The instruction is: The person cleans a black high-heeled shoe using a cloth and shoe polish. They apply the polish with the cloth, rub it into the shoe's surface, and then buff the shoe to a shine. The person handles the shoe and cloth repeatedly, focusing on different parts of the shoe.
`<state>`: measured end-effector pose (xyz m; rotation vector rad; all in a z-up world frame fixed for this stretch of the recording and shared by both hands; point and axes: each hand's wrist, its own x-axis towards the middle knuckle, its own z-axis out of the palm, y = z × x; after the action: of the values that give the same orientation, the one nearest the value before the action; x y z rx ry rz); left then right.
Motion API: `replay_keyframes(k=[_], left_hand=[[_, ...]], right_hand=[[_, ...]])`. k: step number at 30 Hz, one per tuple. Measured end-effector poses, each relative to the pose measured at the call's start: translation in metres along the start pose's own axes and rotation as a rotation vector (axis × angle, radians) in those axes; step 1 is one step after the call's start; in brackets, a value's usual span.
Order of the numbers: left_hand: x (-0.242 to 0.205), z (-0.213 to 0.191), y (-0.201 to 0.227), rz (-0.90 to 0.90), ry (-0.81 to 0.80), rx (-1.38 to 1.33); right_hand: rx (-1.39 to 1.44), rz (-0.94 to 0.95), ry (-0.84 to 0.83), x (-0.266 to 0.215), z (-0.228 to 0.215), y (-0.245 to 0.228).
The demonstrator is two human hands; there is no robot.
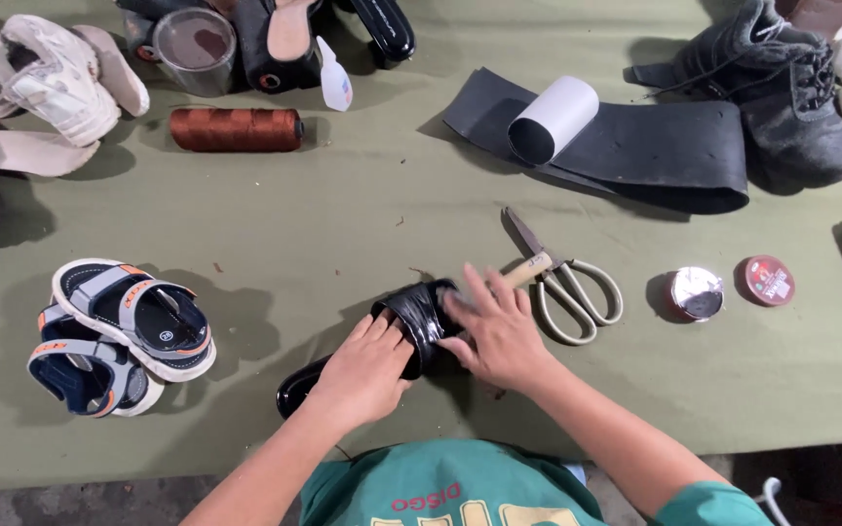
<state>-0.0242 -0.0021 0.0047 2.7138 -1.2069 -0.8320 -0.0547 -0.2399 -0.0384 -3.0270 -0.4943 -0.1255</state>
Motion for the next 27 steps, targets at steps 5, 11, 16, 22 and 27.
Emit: replay_keyframes(k=[5, 11, 16, 22, 27], left_hand=[[0.004, 0.010, -0.002, 0.012, 0.002, 0.025], [0.003, 0.002, 0.004, 0.004, -0.014, -0.016], [0.008, 0.016, -0.005, -0.020, -0.033, -0.026], [0.016, 0.033, -0.008, 0.038, 0.146, -0.074], [0.021, 0.029, 0.013, -0.107, 0.308, -0.097]], right_hand=[[0.128, 0.023, -0.134, -0.013, -0.005, -0.017], [0.151, 0.105, -0.144, 0.007, -0.006, -0.011], [0.240, 0.044, -0.191, -0.012, 0.006, -0.016], [0.088, 0.137, -0.014, -0.037, 0.030, 0.023], [0.197, -0.054, 0.134, -0.062, 0.048, 0.021]])
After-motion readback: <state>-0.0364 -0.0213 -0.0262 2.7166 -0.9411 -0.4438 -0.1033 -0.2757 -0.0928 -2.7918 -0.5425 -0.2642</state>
